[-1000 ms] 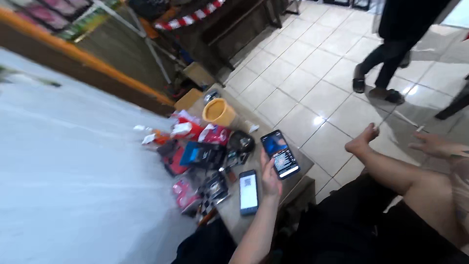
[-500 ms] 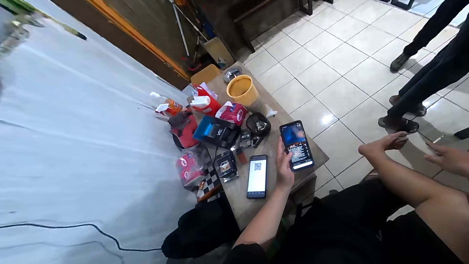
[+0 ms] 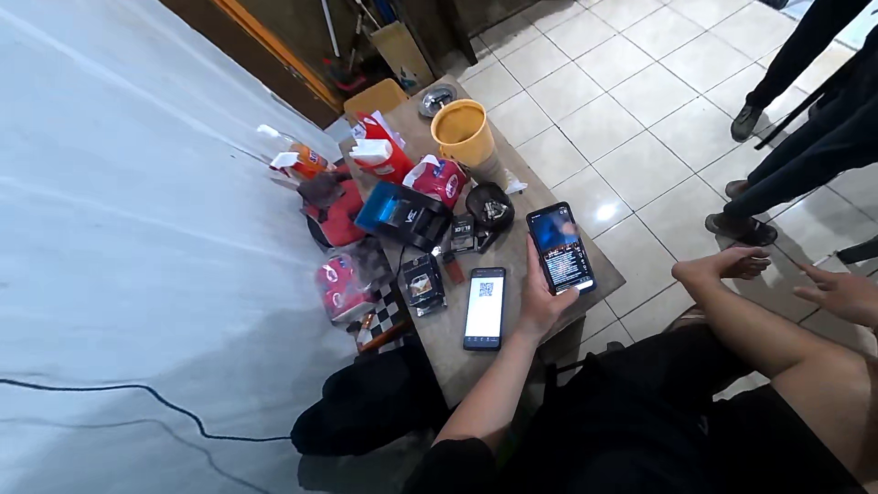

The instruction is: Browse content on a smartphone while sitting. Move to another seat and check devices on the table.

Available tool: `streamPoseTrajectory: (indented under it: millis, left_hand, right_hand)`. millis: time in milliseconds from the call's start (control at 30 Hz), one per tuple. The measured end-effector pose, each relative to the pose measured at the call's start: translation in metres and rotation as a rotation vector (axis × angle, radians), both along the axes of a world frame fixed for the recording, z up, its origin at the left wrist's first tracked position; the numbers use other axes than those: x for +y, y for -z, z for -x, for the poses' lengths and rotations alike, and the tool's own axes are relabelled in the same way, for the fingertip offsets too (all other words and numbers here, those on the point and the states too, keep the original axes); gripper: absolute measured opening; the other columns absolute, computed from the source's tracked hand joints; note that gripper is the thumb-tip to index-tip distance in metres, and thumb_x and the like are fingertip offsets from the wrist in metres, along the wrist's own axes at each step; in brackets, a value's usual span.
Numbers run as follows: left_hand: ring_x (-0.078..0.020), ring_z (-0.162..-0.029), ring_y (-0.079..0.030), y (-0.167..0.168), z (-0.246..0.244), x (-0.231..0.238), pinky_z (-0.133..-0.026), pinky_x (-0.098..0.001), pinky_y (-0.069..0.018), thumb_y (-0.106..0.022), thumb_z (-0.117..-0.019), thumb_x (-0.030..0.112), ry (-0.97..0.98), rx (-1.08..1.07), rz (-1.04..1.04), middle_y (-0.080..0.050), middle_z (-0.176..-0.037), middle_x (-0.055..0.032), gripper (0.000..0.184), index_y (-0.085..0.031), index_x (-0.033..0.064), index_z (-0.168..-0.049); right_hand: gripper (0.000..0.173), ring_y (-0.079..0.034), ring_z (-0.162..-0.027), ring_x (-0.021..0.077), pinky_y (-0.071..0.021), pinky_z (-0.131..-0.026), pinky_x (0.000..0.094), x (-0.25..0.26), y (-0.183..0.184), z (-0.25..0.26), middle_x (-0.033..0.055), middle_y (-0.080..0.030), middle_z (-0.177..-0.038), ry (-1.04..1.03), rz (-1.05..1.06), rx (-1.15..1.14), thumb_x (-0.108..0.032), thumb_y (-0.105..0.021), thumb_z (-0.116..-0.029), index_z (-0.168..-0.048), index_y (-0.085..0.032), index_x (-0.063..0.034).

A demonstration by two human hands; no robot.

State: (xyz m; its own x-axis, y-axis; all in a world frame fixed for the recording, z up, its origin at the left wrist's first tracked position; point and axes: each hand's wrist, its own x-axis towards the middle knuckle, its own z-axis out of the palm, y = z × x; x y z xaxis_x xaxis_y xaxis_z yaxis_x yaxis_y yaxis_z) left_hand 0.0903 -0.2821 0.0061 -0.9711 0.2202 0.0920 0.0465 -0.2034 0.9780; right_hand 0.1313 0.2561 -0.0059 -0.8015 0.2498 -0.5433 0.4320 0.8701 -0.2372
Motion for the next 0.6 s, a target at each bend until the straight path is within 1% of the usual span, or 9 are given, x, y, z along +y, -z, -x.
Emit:
streamPoseTrajectory:
  millis: [167, 200, 233, 267, 300, 333, 400, 500, 600]
  left_hand:
    - [-0.0332, -0.131, -0.057, 0.002, 0.001, 0.001, -0.100, -0.0536, -0.0562, -0.076, -0.0709, -0.012, -0.006, -0.003, 0.018, -0.042, -0.156, -0.0128, 0.132, 0.008, 0.0308, -0.164]
    - [-0.0336, -0.131, -0.057, 0.002, 0.001, 0.000, -0.101, -0.0538, -0.0562, -0.076, -0.0707, -0.012, -0.006, -0.003, 0.017, -0.042, -0.156, -0.0129, 0.133, 0.008, 0.0309, -0.164]
    - [-0.0339, -0.131, -0.056, 0.001, 0.001, 0.000, -0.101, -0.0539, -0.0561, -0.076, -0.0706, -0.012, -0.005, 0.000, 0.014, -0.042, -0.157, -0.0130, 0.133, 0.008, 0.0307, -0.164]
    - [-0.0344, -0.132, -0.055, 0.001, 0.002, 0.000, -0.102, -0.0541, -0.0557, -0.075, -0.0712, -0.012, -0.002, 0.006, 0.006, -0.041, -0.157, -0.0129, 0.131, 0.007, 0.0303, -0.164]
    - [-0.0351, -0.132, -0.055, 0.001, 0.001, 0.000, -0.102, -0.0544, -0.0553, -0.073, -0.0731, -0.013, -0.001, 0.016, -0.007, -0.041, -0.157, -0.0132, 0.128, 0.006, 0.0298, -0.164]
    - [-0.0359, -0.132, -0.055, 0.001, 0.000, 0.000, -0.102, -0.0551, -0.0550, -0.070, -0.0760, -0.012, -0.004, 0.027, -0.022, -0.042, -0.157, -0.0139, 0.123, 0.004, 0.0294, -0.165]
    - [-0.0356, -0.133, -0.054, 0.000, -0.002, -0.001, -0.103, -0.0555, -0.0535, -0.065, -0.0817, -0.008, -0.018, 0.028, -0.045, -0.042, -0.157, -0.0140, 0.112, 0.000, 0.0300, -0.165]
    - [-0.0300, -0.135, -0.053, -0.009, -0.003, -0.005, -0.106, -0.0525, -0.0513, -0.061, -0.0888, 0.004, -0.091, -0.010, 0.012, -0.042, -0.158, -0.0094, 0.096, -0.009, 0.0293, -0.165]
    - [-0.0261, -0.134, -0.054, -0.017, 0.000, -0.014, -0.107, -0.0498, -0.0506, -0.063, -0.0947, 0.014, -0.142, -0.072, 0.112, -0.045, -0.156, -0.0066, 0.086, -0.015, 0.0293, -0.165]
  right_hand:
    - [0.067, -0.055, -0.125, 0.0563, -0.0391, -0.103, 0.0749, 0.006, 0.001, -0.004, 0.0352, -0.056, -0.138, -0.030, -0.014, 0.000, -0.036, -0.061, -0.1037, -0.161, -0.035, -0.0163]
    - [0.066, -0.055, -0.125, 0.0559, -0.0398, -0.103, 0.0738, 0.000, -0.007, -0.006, 0.0355, -0.056, -0.138, -0.025, -0.018, -0.001, -0.035, -0.061, -0.1042, -0.161, -0.035, -0.0145]
    - [0.064, -0.055, -0.127, 0.0543, -0.0405, -0.106, 0.0708, -0.017, -0.024, -0.007, 0.0349, -0.056, -0.139, -0.004, -0.029, -0.019, -0.033, -0.059, -0.1054, -0.161, -0.034, -0.0127]
    - [0.062, -0.054, -0.131, 0.0506, -0.0396, -0.110, 0.0644, -0.044, -0.049, -0.008, 0.0325, -0.054, -0.143, 0.051, -0.043, -0.061, -0.030, -0.056, -0.1069, -0.162, -0.033, -0.0126]
    - [0.061, -0.052, -0.134, 0.0476, -0.0380, -0.113, 0.0589, -0.068, -0.071, -0.009, 0.0309, -0.052, -0.146, 0.109, -0.048, -0.094, -0.028, -0.054, -0.1079, -0.162, -0.031, -0.0116]
    - [0.060, -0.052, -0.135, 0.0457, -0.0378, -0.114, 0.0560, -0.081, -0.082, -0.009, 0.0300, -0.051, -0.147, 0.146, -0.052, -0.107, -0.028, -0.053, -0.1082, -0.162, -0.031, -0.0106]
    - [0.060, -0.053, -0.134, 0.0450, -0.0386, -0.114, 0.0553, -0.083, -0.082, -0.010, 0.0298, -0.052, -0.146, 0.164, -0.051, -0.091, -0.029, -0.053, -0.1079, -0.161, -0.032, -0.0092]
    - [0.059, -0.051, -0.134, 0.0484, -0.0364, -0.115, 0.0582, -0.081, -0.085, -0.013, 0.0329, -0.050, -0.146, 0.168, 0.009, -0.058, -0.025, -0.052, -0.1085, -0.160, -0.032, -0.0051]
    - [0.059, -0.050, -0.136, 0.0465, -0.0364, -0.116, 0.0561, -0.080, -0.083, -0.013, 0.0299, -0.051, -0.148, 0.186, -0.009, -0.068, -0.028, -0.052, -0.1084, -0.161, -0.033, -0.0087]
